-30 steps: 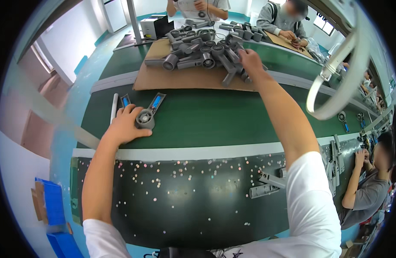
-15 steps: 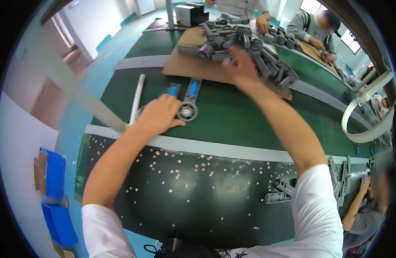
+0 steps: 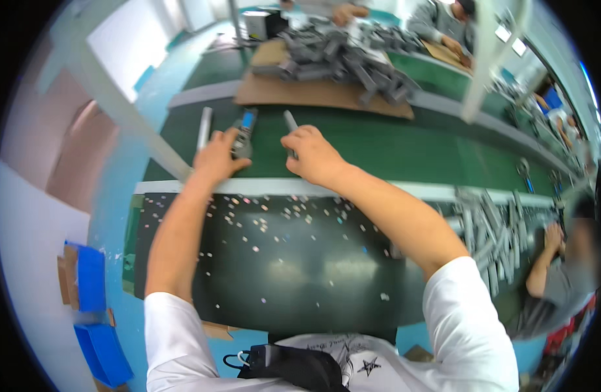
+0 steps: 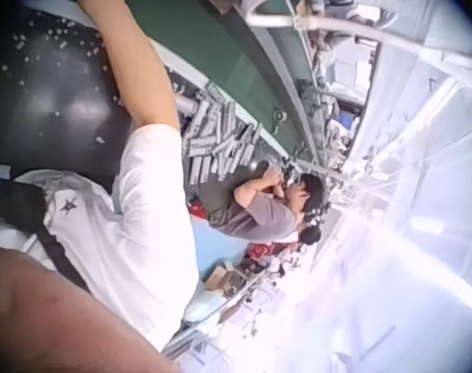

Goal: Manually assemble parts of a handheld electronic device at a factory conveyor belt station.

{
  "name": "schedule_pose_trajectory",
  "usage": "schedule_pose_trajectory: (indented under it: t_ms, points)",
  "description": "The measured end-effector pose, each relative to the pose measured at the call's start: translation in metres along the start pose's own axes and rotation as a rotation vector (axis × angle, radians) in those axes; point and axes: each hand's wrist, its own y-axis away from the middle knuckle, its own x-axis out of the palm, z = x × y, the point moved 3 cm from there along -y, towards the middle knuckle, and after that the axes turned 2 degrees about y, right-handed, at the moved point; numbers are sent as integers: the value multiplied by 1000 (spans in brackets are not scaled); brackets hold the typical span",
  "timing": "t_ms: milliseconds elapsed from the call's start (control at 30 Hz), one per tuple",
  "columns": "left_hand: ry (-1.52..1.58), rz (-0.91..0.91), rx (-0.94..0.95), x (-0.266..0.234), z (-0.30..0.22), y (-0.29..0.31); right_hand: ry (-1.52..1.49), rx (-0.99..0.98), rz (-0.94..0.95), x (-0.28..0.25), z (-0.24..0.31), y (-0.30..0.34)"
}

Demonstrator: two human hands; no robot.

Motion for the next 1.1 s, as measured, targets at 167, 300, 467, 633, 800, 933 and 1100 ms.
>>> schedule_pose_trajectory:
  t_ms: [167, 300, 467, 633, 800, 933, 1100]
  points:
    - [218, -190, 122, -53, -39, 49, -11, -143, 45, -85, 82, 157]
    - [297, 101, 458, -41, -147, 124, 36, 105, 114, -83, 104, 266]
    - [85, 212, 517, -17, -172, 207, 125, 187, -241, -116, 92, 280]
    - [42, 38, 665, -35, -199, 230, 429, 456, -53, -129, -14, 292]
    - [331, -121, 627, -11, -270, 276, 425, 392, -97, -126, -13, 293]
    - [241, -171, 510, 24, -290, 257, 104, 358, -391, -135, 17, 314]
    - [697, -73, 505, 18, -297, 261, -952, 608, -428, -125, 55, 373]
